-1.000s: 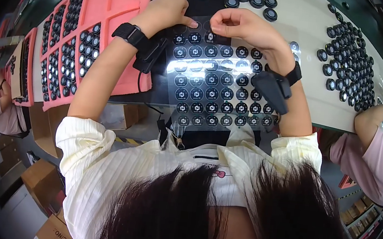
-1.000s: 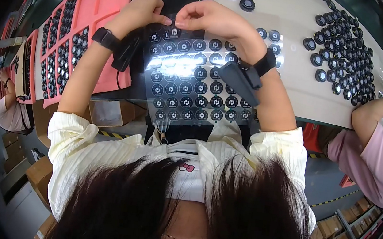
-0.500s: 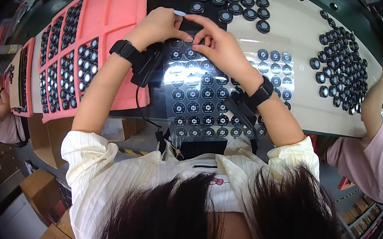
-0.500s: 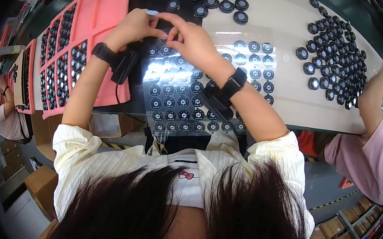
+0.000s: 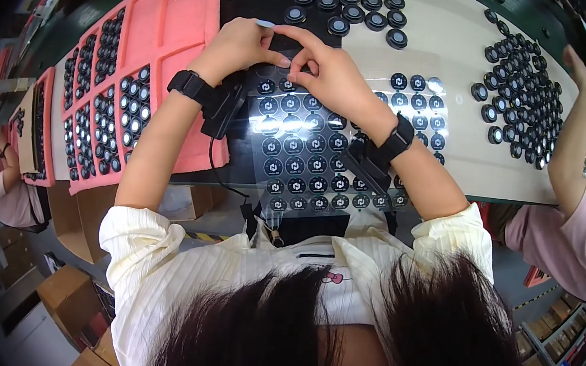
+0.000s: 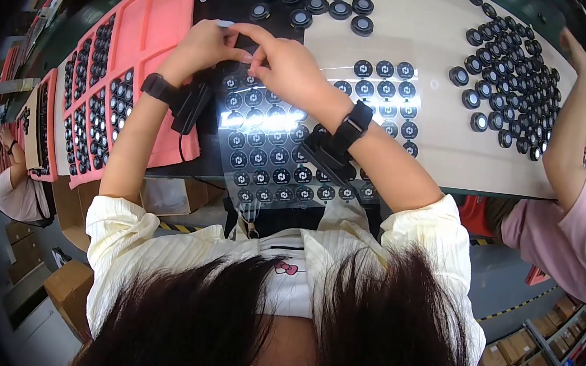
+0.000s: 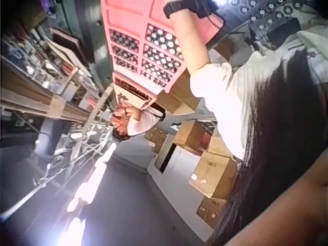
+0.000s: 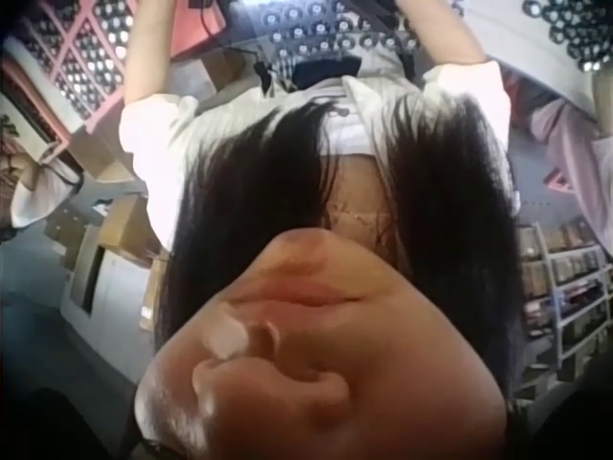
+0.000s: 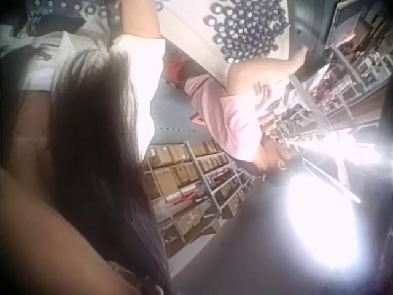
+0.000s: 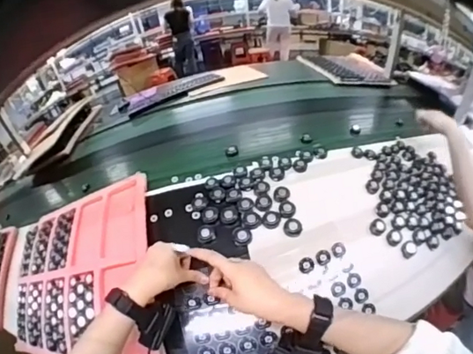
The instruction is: The person peels a plastic film from a sheet of stickers, picks up a sticker, and presses it onto the back of a small round electronic component. They then place the component into a pink foam tray and repeat the process.
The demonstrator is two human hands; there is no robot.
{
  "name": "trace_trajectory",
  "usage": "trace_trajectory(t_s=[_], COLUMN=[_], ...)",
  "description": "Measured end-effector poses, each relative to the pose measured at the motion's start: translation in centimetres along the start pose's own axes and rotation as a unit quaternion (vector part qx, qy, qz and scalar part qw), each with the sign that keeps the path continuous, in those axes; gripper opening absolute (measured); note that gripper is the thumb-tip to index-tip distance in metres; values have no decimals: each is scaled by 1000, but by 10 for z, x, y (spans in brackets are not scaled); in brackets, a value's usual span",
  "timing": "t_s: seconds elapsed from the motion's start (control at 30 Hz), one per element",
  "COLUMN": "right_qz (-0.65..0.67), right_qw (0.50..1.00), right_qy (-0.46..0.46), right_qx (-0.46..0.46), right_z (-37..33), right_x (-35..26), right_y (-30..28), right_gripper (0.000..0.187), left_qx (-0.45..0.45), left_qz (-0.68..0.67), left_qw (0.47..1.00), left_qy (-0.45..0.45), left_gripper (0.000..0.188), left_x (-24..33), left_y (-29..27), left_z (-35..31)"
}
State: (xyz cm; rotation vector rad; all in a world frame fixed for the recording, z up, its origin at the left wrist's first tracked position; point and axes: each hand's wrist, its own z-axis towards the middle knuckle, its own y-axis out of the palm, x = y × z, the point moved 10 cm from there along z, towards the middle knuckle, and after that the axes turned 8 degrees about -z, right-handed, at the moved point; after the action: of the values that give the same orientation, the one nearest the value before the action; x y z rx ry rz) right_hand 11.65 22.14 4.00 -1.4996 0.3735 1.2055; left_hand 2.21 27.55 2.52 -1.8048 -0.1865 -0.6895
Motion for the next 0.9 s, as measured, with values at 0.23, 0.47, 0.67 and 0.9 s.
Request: trace_trajectory(t_s=[0.23, 0.47, 0.67, 0.9], right_qz=[174, 294, 304, 415], right_qw=[981, 942, 924, 847], right_qy=[-47, -35, -45, -290], right_qx=[74, 161, 226, 164], right_z=[-17, -29, -37, -52], right_x=[-33, -21, -24, -75], right_y=[-79, -117, -136, -136], right_gripper=[60, 80, 79, 80], left_qx=[-9, 149, 109, 101], left_qz=[77, 218, 4, -528], left_qw=[996, 962, 993, 839], left_qy=[43, 70, 53, 85], left_gripper=[38, 41, 34, 36], left_x=[26, 51, 52, 109], left_y=[-4, -14, -22, -42], left_z=[-3, 17, 11, -75])
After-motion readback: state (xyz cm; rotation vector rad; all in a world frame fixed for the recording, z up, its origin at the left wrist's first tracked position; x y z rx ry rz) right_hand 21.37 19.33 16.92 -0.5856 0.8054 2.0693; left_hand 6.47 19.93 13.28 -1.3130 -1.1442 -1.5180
